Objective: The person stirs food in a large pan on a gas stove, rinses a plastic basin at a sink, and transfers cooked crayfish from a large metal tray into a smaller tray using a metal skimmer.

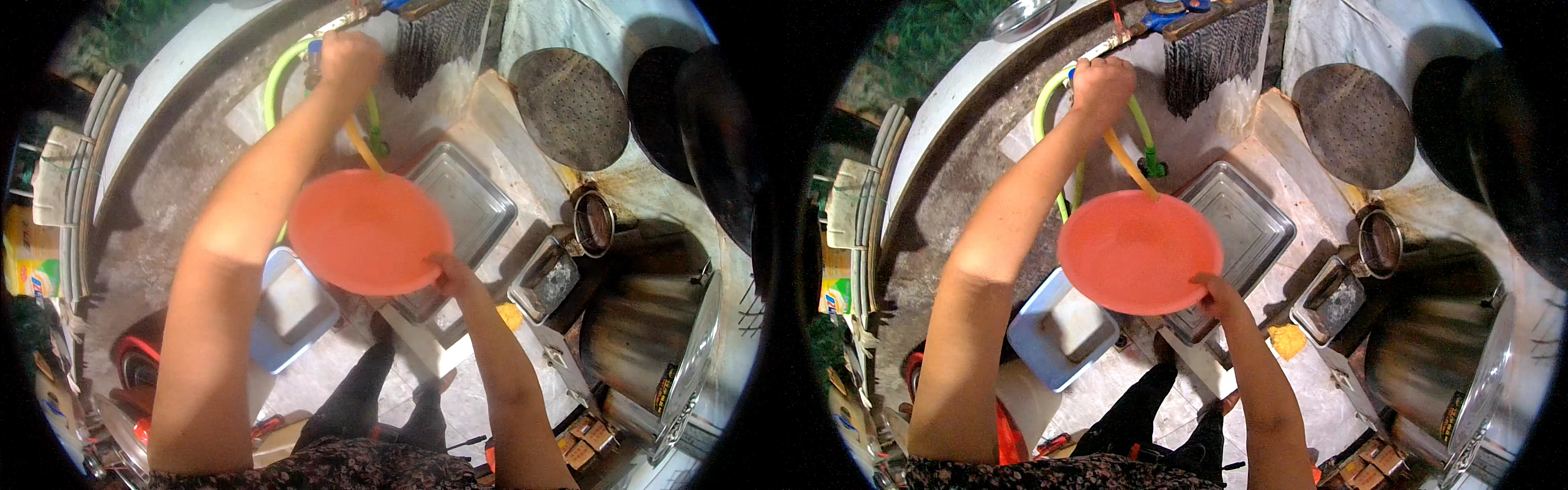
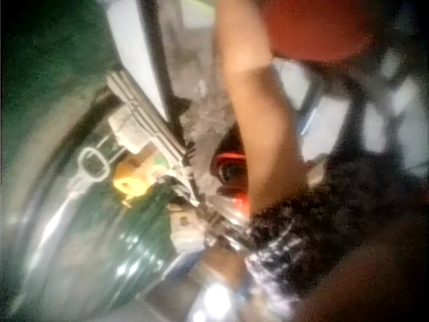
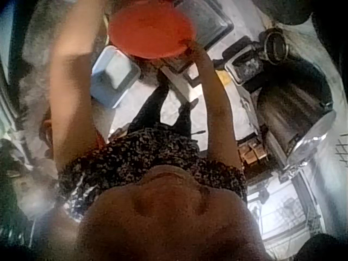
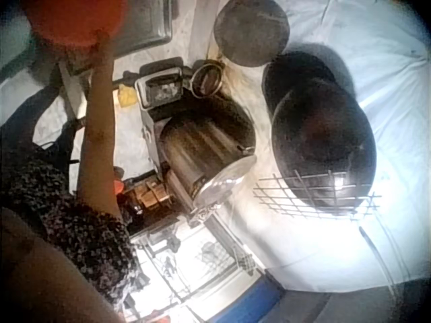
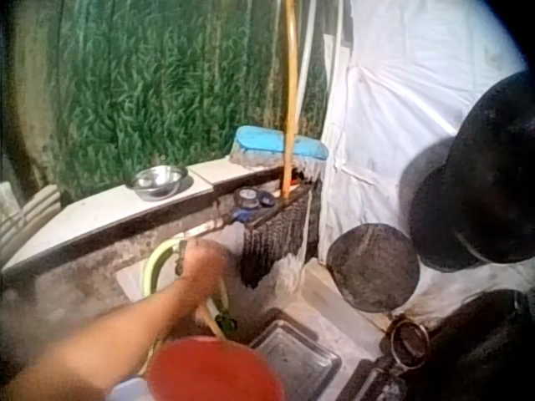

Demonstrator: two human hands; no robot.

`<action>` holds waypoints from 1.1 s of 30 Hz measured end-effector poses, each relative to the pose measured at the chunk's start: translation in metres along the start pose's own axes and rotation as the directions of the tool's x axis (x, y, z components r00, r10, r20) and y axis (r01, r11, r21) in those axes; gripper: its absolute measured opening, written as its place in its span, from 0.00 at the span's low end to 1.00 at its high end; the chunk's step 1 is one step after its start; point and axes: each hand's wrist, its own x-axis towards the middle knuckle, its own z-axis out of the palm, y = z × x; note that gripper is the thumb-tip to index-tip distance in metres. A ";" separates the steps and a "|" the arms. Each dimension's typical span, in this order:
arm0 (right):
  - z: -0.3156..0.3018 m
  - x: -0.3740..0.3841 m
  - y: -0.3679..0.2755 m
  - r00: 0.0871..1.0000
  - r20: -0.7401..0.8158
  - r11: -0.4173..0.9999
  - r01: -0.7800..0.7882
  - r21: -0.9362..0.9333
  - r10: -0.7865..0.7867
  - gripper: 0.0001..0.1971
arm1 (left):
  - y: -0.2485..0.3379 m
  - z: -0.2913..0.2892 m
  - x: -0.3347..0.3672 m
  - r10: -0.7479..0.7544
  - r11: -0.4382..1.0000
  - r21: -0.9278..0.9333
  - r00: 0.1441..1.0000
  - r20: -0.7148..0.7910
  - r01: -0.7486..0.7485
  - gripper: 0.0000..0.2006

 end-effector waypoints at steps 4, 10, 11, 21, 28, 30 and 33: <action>0.007 -0.005 -0.001 0.991 -0.127 0.996 0.052 0.066 -0.043 0.12 | 0.006 -0.008 -0.006 -0.063 0.989 -0.132 0.995 0.082 0.073 0.11; -0.021 -0.004 0.003 0.966 -0.146 0.962 0.233 0.141 -0.213 0.14 | 0.013 -0.012 -0.005 -0.085 0.982 -0.167 0.995 0.057 0.093 0.11; -0.006 -0.024 -0.002 0.960 -0.166 0.958 0.248 0.141 -0.224 0.14 | 0.004 -0.008 -0.011 -0.096 0.979 -0.172 0.992 0.077 0.108 0.10; -0.120 -0.135 0.024 0.737 -0.522 0.854 0.519 0.031 -0.429 0.10 | -0.013 -0.006 -0.028 0.138 0.822 -0.545 0.986 -0.088 -0.164 0.07; -0.170 -0.178 -0.003 0.470 -0.642 0.579 0.814 0.049 -0.606 0.13 | 0.017 -0.032 -0.107 0.013 0.835 -0.525 0.960 -0.280 -0.164 0.25; -0.183 -0.156 -0.013 0.505 -0.713 0.730 0.684 -0.013 -0.486 0.11 | 0.045 -0.051 -0.155 0.049 0.806 -0.566 0.972 -0.229 -0.174 0.27; -0.195 -0.132 0.024 0.633 -0.387 0.512 0.773 0.375 -0.671 0.18 | 0.072 -0.068 -0.246 0.116 0.788 -0.603 0.992 -0.054 -0.124 0.29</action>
